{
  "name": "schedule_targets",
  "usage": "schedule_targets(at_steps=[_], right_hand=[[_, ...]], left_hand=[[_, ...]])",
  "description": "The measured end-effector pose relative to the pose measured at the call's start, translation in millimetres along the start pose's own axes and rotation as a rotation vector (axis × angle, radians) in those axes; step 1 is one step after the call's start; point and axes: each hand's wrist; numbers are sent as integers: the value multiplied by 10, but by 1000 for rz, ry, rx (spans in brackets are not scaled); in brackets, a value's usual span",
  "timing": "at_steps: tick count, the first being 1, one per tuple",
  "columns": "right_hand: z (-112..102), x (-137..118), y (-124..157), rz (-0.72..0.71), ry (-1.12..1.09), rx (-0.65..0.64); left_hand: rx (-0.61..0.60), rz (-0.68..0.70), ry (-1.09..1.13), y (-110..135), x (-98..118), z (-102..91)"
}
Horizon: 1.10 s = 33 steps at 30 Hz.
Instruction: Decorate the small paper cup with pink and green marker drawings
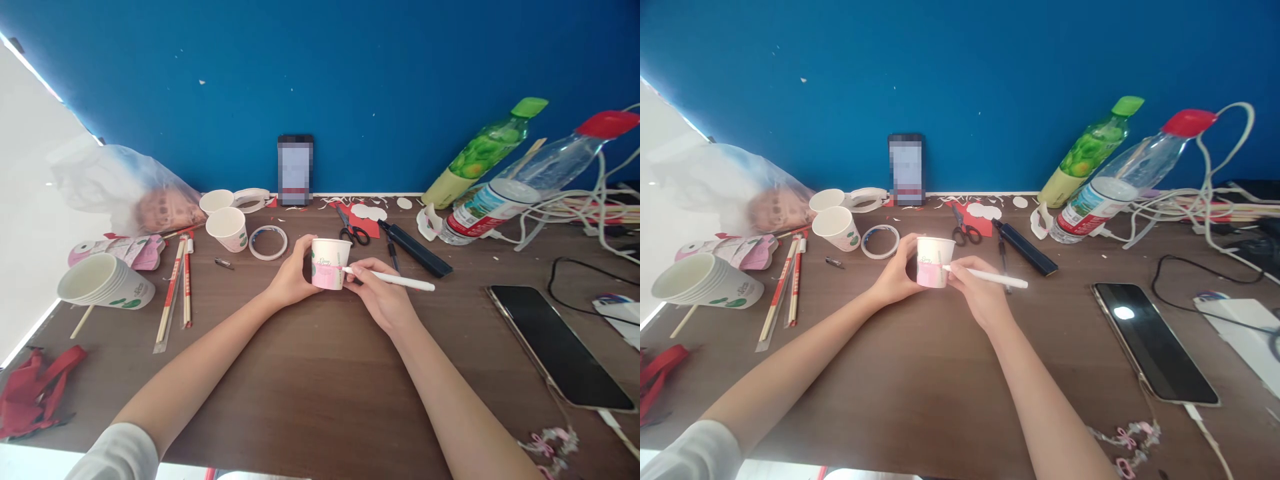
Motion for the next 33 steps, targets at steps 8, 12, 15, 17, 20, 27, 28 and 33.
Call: schedule_targets(at_steps=[8,12,15,17,20,27,28,33], right_hand=[[-23,5,-9,-8,48,-16],[-23,4,-8,-4,57,-18],[-20,-3,-5,4,64,-7],[-17,-7,-3,11,71,-2],[-14,-9,-1,16,75,-10],[-28,4,-7,26,88,-21],[-31,6,-9,27,91,-25],[-32,4,-6,22,102,-40]], left_hand=[[-1,-1,18,-1,-5,0],[-3,-4,13,-2,-4,-4],[-2,-2,7,-2,-7,-4],[-1,0,6,-1,-8,-2],[-2,-8,9,-2,-4,-1],[-2,-8,4,-2,4,-5],[-3,-6,1,0,4,-6],[-3,-13,-12,5,-1,-7]])
Point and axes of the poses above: each hand's wrist, its own y-axis away from the middle knuckle, its own z-axis out of the palm, x = y × z, and after that the axes turned 3 degrees about z, right-handed
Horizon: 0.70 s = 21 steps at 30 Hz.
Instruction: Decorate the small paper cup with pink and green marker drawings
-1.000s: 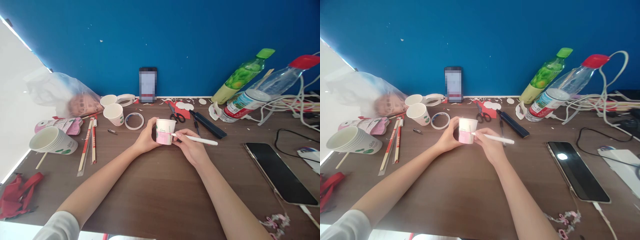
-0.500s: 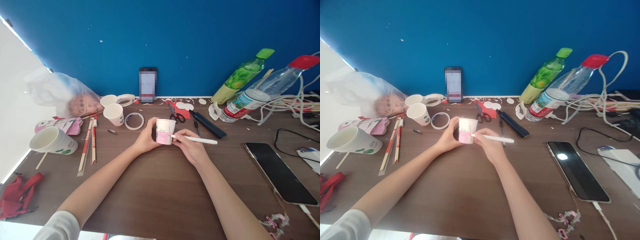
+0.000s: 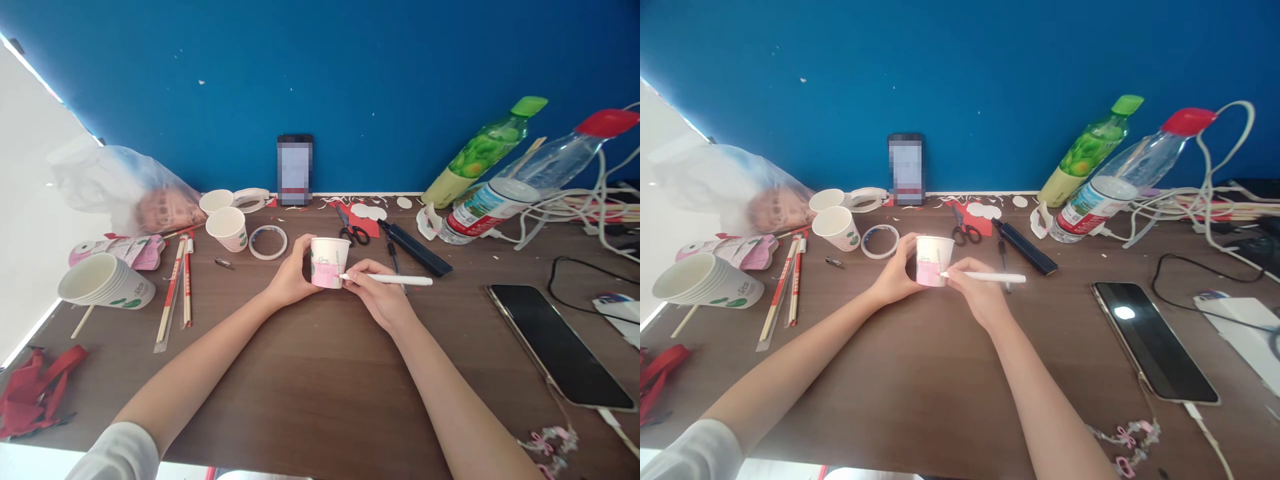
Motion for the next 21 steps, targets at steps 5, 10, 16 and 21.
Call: schedule_targets(at_steps=[5,10,16,21], right_hand=[[16,-14,14,4,19,7],[22,-26,20,10,60,6],[11,-23,16,8,110,-10],[10,-18,13,13,114,-17]], left_hand=[[3,3,6,-6,13,0],[4,-4,6,-8,15,-1],[5,-8,-4,-5,-8,1],[5,-12,14,-8,1,0]])
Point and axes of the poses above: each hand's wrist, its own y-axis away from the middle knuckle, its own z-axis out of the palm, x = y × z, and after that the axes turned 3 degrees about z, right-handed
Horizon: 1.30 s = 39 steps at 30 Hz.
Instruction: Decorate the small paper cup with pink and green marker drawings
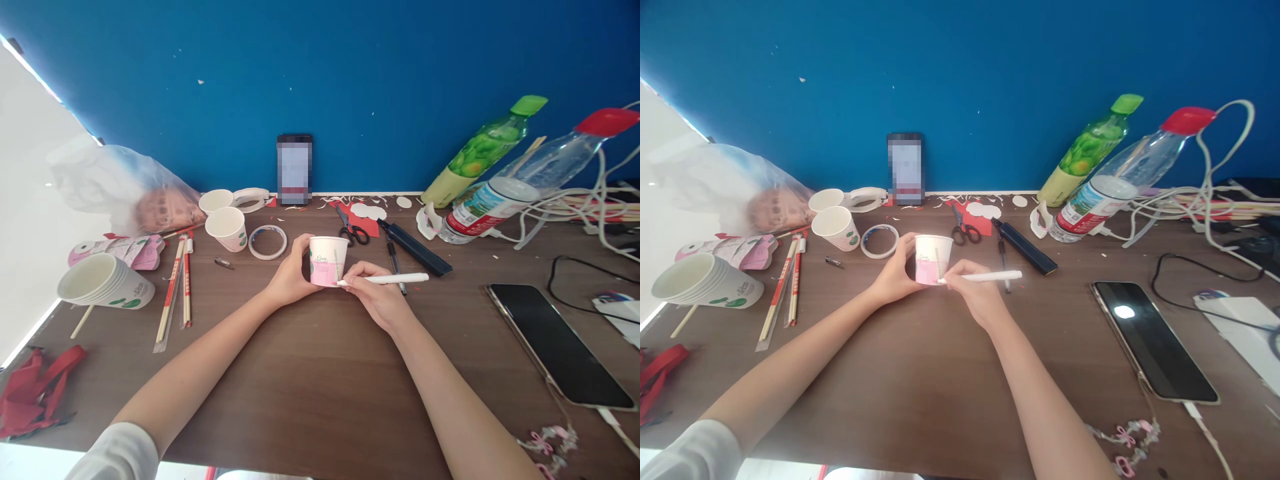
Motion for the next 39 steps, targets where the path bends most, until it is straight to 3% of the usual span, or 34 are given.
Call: schedule_targets(at_steps=[9,13,18,23,39], right_hand=[[-42,62,-18,-33,110,-78],[-38,23,-19,-13,-53,-85],[12,-50,-13,-54,-195,-17],[-2,-43,-20,-93,-204,55],[-45,14,-30,-43,-166,44]], left_hand=[[9,-26,-21,0,8,4],[7,-34,-44,4,10,-1],[20,-98,-115,5,17,-14],[-4,-37,-101,10,14,-19],[-20,14,-85,22,-12,-14]])
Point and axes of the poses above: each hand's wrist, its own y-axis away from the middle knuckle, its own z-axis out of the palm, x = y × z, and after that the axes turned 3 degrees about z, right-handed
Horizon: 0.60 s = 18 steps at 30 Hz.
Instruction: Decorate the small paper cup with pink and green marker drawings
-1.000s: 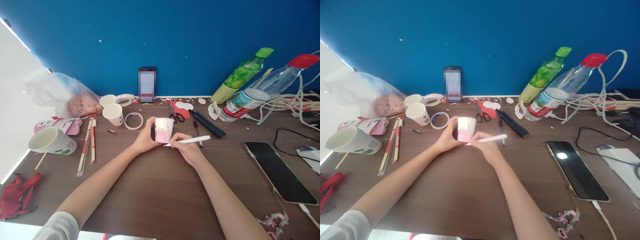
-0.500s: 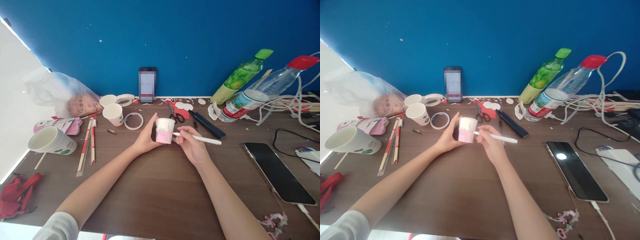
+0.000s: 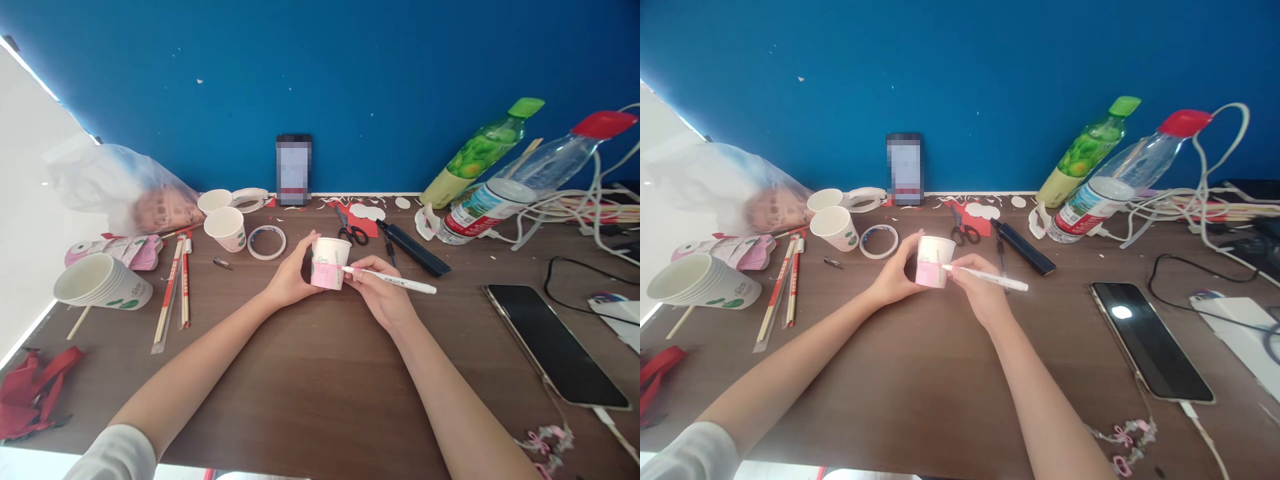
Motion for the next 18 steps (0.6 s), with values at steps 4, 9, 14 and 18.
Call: schedule_targets(at_steps=[4,9,14,18], right_hand=[[5,-10,-4,15,-11,0],[4,-6,-10,22,-28,0],[-7,10,-16,10,-20,-18],[-3,9,-16,3,-5,-21]], left_hand=[[-1,9,10,1,-14,5],[-2,11,23,5,-28,8],[3,9,18,7,-29,10],[5,5,11,8,-35,12]])
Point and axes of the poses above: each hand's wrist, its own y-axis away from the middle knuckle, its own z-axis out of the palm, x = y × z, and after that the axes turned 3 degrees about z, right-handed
